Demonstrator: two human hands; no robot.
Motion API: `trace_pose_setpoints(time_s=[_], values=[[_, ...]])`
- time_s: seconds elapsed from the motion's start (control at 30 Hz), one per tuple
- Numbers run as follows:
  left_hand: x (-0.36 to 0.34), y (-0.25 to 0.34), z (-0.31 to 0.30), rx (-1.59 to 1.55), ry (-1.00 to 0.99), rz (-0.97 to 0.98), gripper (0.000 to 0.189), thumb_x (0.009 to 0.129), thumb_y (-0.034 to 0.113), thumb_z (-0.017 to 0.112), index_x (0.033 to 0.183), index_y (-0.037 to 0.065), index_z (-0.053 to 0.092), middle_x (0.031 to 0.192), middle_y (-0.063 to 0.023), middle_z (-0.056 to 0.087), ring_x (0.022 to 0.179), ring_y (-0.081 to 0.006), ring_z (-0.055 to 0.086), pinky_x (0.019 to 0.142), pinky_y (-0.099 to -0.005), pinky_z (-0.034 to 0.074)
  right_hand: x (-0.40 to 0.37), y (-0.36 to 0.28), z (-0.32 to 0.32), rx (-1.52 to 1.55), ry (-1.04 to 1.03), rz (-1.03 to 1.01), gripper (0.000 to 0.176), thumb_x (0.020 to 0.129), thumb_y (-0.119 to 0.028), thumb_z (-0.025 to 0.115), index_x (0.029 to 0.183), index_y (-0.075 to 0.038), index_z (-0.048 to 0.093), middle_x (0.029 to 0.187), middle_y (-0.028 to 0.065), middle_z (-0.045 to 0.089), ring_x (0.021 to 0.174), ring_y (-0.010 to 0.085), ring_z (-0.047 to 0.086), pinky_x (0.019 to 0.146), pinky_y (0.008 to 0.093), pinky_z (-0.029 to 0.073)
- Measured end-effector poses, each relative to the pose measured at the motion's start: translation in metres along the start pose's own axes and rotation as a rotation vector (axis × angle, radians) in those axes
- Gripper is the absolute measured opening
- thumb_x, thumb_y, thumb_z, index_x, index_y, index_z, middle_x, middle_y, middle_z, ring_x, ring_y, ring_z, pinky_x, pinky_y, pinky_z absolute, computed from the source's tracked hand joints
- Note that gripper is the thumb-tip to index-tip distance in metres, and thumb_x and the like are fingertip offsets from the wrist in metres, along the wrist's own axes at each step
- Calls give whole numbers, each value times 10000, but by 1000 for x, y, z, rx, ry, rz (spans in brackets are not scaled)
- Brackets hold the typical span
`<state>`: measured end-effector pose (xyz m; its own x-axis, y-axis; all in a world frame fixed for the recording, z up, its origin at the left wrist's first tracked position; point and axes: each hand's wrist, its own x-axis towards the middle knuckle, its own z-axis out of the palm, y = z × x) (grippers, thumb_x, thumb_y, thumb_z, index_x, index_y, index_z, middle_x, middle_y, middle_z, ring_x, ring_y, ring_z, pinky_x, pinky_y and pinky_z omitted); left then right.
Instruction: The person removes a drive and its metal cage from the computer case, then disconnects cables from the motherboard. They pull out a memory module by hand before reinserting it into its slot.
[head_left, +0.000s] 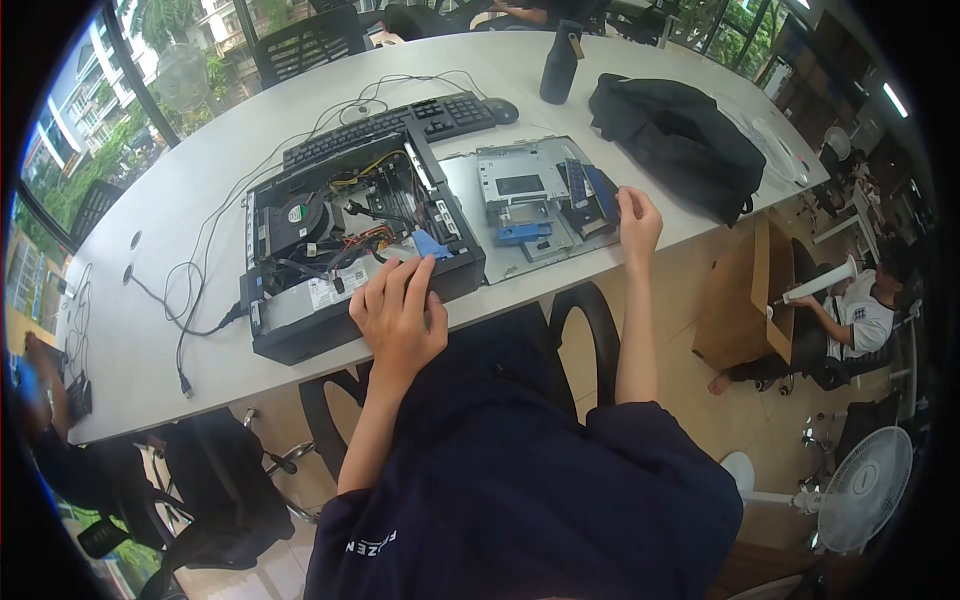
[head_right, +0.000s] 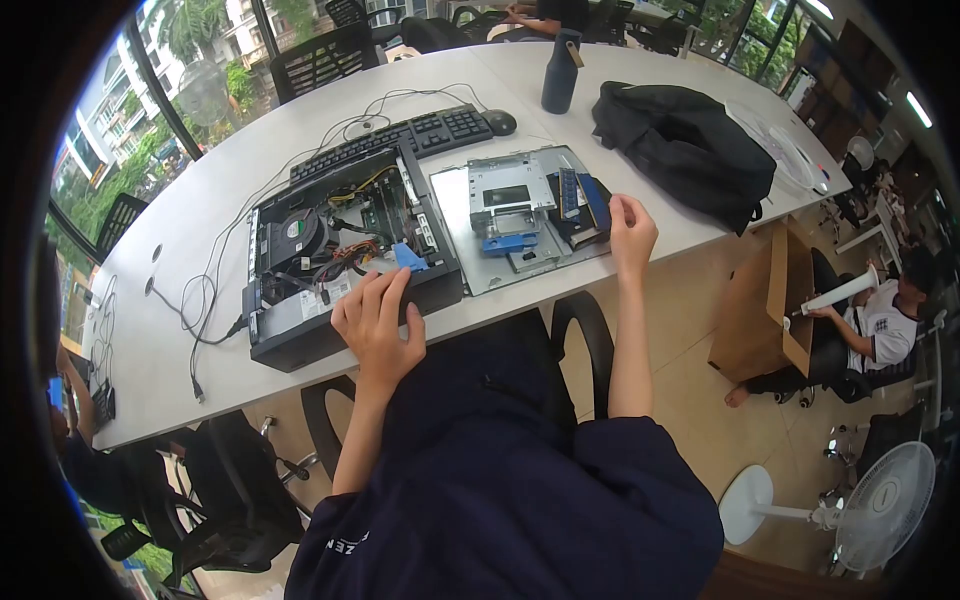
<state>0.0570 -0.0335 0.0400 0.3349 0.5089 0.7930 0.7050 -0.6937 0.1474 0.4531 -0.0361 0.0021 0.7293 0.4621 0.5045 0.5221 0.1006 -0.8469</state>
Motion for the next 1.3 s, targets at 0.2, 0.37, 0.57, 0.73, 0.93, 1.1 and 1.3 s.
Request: trace_pose_setpoints(time_s=[0.2, 0.37, 0.57, 0.73, 0.93, 1.1, 1.3], values=[[-1, -1, 4, 10, 16, 2, 492, 763, 138, 676, 1254, 106, 678, 1212, -12, 666, 1240, -237, 549, 1028, -412, 281, -4, -9, -4, -144, -42, 0, 230, 934, -190, 673, 1017, 0, 773, 913, 108, 767, 815, 165, 676, 777, 315, 520], [0, -1, 5, 8, 24, 9, 489, 765, 142, 675, 1253, 110, 680, 1210, -12, 665, 1237, -234, 550, 1024, -408, 282, -5, -4, -1, -79, -48, -54, 236, 934, -205, 686, 1009, 1, 774, 921, 120, 766, 814, 177, 676, 786, 317, 517], [0, -1, 2, 29, 22, 3, 492, 764, 152, 680, 1255, 119, 682, 1205, -10, 662, 1224, -232, 558, 1019, -406, 289, -7, -10, -3, -28, -45, -72, 251, 949, -200, 689, 1017, 35, 746, 867, 91, 751, 763, 143, 651, 722, 280, 505], [-1, -3, 3, 18, 30, 12, 487, 768, 154, 683, 1253, 122, 681, 1192, -15, 654, 1225, -232, 553, 1020, -412, 299, -5, -4, -4, -32, -48, -64, 220, 960, -169, 664, 998, 35, 739, 862, 77, 748, 774, 129, 650, 742, 275, 501], [-2, -3, 5, 21, 32, 12, 487, 766, 156, 685, 1252, 121, 681, 1196, -16, 649, 1229, -228, 542, 1025, -420, 300, -23, -65, 4, 290, -20, -212, 169, 976, -99, 615, 969, 35, 716, 962, 87, 733, 869, 130, 651, 825, 277, 497], [-2, -3, 5, 36, 29, 21, 487, 767, 159, 686, 1251, 110, 680, 1212, -11, 651, 1227, -225, 544, 1022, -422, 301, -80, -167, 45, 395, -656, -448, 190, 947, -42, 594, 1072, 47, 706, 1080, 129, 714, 1025, 201, 659, 935, 306, 495], [-9, -7, 8, 46, 39, 27, 462, 766, 171, 697, 1218, 77, 685, 1226, -109, 650, 1192, -292, 546, 1003, -432, 308, -104, -211, 126, 155, -1004, -705, 669, 921, -329, 689, 1472, -15, 475, 1449, 268, 520, 1330, 393, 527, 1108, 433, 428]])
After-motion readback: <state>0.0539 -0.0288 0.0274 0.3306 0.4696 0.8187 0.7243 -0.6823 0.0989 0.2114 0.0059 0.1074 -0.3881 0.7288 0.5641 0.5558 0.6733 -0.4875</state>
